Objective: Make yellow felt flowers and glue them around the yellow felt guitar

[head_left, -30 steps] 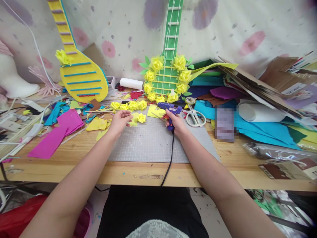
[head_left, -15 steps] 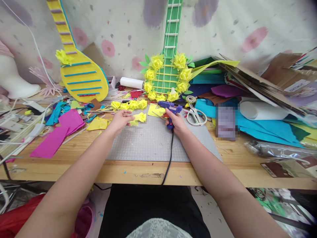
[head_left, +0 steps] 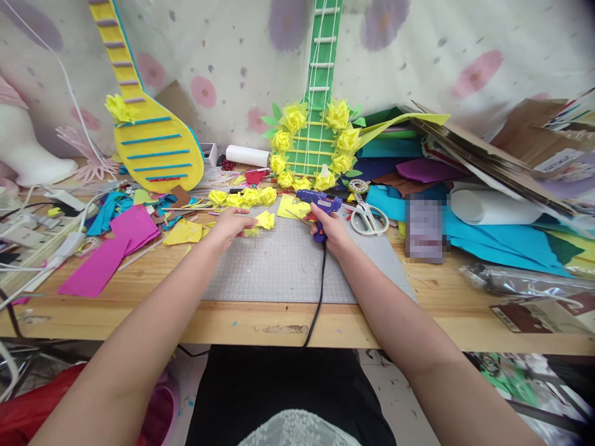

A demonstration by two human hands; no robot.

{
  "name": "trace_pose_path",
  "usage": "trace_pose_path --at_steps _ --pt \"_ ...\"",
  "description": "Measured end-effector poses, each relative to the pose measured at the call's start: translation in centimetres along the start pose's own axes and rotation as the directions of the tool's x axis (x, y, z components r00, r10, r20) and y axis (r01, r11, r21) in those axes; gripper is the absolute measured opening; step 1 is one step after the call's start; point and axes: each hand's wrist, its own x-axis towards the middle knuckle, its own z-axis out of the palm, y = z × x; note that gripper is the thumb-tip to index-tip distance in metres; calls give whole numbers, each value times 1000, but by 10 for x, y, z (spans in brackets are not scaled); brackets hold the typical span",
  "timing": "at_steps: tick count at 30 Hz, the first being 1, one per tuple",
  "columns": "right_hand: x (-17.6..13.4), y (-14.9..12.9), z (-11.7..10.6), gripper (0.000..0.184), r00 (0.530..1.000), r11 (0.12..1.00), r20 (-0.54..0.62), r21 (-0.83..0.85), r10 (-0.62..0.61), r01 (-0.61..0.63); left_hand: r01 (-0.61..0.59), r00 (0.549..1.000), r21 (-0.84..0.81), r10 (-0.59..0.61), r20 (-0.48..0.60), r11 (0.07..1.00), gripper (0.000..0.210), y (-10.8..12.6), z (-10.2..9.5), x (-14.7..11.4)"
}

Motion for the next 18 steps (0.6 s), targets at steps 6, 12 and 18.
trace_pose_path --at_steps 6,12,18 --pt "1 0 0 40 1000 1000 7 25 -13 13 13 997 106 -5 -82 994 42 8 9 3" --pt "0 0 1 40 1000 999 -12 35 -15 15 35 996 233 -14 -90 972 40 13 12 9" --pt "1 0 1 39 1000 1000 -17 26 -4 5 35 994 317 0 -110 948 51 13 13 13"
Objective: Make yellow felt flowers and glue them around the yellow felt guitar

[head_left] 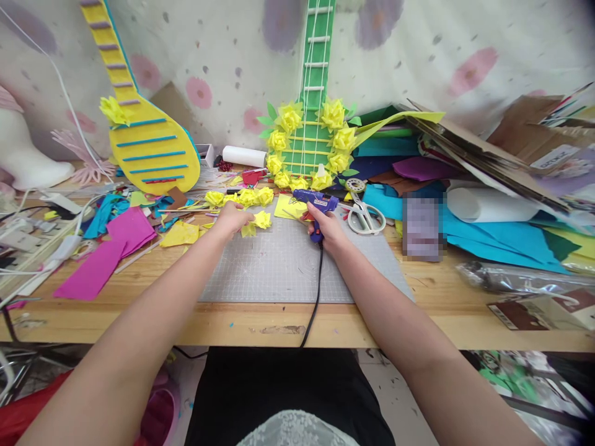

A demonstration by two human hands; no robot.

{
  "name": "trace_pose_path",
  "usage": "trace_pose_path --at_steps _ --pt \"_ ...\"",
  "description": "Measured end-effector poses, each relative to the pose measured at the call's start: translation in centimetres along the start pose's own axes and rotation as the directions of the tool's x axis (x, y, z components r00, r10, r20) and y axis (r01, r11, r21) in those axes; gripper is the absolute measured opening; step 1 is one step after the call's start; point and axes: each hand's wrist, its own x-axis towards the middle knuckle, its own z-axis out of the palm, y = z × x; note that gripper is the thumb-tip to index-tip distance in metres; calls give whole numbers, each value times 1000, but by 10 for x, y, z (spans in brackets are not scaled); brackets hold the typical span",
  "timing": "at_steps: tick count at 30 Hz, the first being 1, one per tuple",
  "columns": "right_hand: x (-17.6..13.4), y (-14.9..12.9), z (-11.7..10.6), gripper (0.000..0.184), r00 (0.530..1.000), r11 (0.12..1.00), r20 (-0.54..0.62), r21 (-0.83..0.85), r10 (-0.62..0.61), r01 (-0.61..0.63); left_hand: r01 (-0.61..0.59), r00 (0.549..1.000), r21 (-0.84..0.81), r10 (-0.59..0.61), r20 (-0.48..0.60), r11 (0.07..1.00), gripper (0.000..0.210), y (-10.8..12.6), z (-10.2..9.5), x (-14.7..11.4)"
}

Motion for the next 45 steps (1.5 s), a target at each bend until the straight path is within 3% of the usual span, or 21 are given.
trace_pose_path --at_steps 5,9,15,23,30,45 --pt "0 0 0 38 1000 1000 6 1 -1 1 -28 999 75 30 -19 997 57 -7 2 10" --pt "0 0 0 38 1000 1000 5 4 -1 1 -115 988 215 134 -78 970 52 -15 4 20" --pt "0 -1 1 38 1000 1000 -1 9 9 -9 -178 970 279 215 -110 944 48 -11 5 15" --pt "-1 -3 1 37 1000 1000 -1 14 9 -9 -221 974 241 228 -1 945 55 -12 14 17" --pt "-2 -4 1 37 1000 1000 -7 7 15 -15 -188 981 150 191 -12 971 49 -18 23 27" --pt "-1 -2 0 38 1000 1000 9 0 -8 8 -52 999 -141 51 -7 989 46 -6 22 11"
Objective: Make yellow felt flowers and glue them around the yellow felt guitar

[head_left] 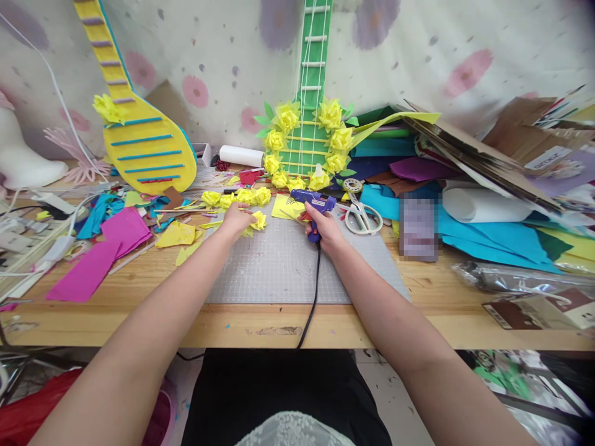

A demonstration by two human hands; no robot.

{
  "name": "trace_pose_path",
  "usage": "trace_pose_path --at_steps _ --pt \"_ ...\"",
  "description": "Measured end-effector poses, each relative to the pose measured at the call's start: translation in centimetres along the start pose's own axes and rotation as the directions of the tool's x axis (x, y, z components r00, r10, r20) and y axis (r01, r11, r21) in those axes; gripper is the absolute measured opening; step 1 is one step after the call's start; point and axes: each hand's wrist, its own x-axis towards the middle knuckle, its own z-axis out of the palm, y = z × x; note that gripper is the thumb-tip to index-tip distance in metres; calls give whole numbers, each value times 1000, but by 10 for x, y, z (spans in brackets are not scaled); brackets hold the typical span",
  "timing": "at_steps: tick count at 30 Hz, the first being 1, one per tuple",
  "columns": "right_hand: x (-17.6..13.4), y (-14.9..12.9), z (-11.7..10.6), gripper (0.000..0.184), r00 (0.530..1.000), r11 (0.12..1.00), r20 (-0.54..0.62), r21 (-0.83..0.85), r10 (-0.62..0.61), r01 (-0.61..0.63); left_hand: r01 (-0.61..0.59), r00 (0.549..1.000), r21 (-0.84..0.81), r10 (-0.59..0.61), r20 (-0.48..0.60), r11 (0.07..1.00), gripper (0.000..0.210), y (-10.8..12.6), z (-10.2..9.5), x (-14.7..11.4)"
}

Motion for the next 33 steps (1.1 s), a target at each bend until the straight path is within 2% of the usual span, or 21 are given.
trace_pose_path --at_steps 8,13,16,21,25,27,29,33 --pt "-1 -2 1 38 1000 1000 -11 -18 23 -23 37 999 -16 -38 -23 999 31 -1 -7 3" --pt "-1 -2 1 38 1000 1000 -11 -2 27 -27 -84 996 101 83 13 991 48 0 -7 -1" --pt "-1 -2 1 39 1000 1000 -14 5 25 -25 -93 995 124 89 37 988 55 -1 -3 -1" --pt "0 0 0 38 1000 1000 -2 6 18 -18 -66 997 30 65 34 997 50 0 -5 -2" --pt "1 1 0 38 1000 1000 1 13 16 -16 -92 996 -83 90 -19 992 29 0 -18 5" --pt "1 1 0 38 1000 1000 -3 6 19 -19 -145 988 -28 143 -57 989 17 -4 -28 10" --pt "1 1 0 38 1000 1000 -8 -5 20 -20 -213 974 122 221 -54 969 11 -10 -39 13" --pt "0 2 0 39 1000 1000 -9 -16 6 -7 -279 957 488 280 72 827 15 -21 -51 7"
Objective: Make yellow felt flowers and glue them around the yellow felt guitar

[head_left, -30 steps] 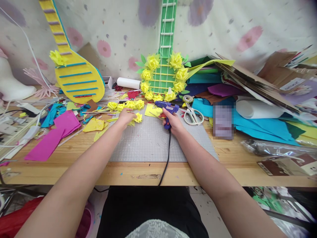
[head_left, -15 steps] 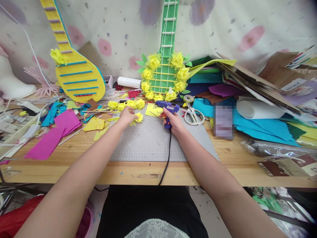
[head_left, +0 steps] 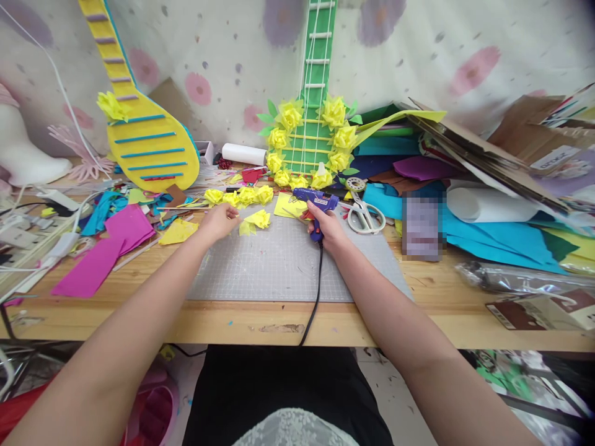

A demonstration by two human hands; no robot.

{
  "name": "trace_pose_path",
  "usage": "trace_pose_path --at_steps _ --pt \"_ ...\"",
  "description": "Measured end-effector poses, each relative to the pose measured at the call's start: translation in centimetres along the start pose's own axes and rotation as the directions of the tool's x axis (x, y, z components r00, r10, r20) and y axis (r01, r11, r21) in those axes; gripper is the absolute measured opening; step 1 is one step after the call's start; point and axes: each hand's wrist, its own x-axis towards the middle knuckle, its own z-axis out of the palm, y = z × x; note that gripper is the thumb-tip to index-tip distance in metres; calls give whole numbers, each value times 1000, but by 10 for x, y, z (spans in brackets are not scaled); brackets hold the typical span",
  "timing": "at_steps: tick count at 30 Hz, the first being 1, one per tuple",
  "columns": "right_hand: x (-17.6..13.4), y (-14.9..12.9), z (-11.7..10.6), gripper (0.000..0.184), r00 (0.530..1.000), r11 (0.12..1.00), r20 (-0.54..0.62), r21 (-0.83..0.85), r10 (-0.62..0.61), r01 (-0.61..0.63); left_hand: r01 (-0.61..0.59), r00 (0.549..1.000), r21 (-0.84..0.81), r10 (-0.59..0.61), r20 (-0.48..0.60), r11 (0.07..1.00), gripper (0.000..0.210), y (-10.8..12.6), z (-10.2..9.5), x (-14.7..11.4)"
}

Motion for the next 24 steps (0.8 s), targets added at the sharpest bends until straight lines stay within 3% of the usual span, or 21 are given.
trace_pose_path --at_steps 3,7,11,20,24 --pt "-1 0 0 39 1000 1000 8 10 -12 12 -16 997 174 3 72 985 25 0 2 -9" --pt "-3 -2 0 39 1000 1000 2 8 -13 13 58 989 222 -86 118 973 27 4 6 -10" --pt "-3 -2 0 39 1000 1000 3 1 -19 19 89 987 156 -108 117 984 23 2 6 -10" --pt "-3 -2 2 40 1000 1000 -21 -8 0 0 58 997 3 -57 -59 998 8 -11 1 -11" --pt "-3 -2 1 38 1000 1000 6 -9 -7 7 17 986 -308 -67 -154 951 9 -9 1 -9"
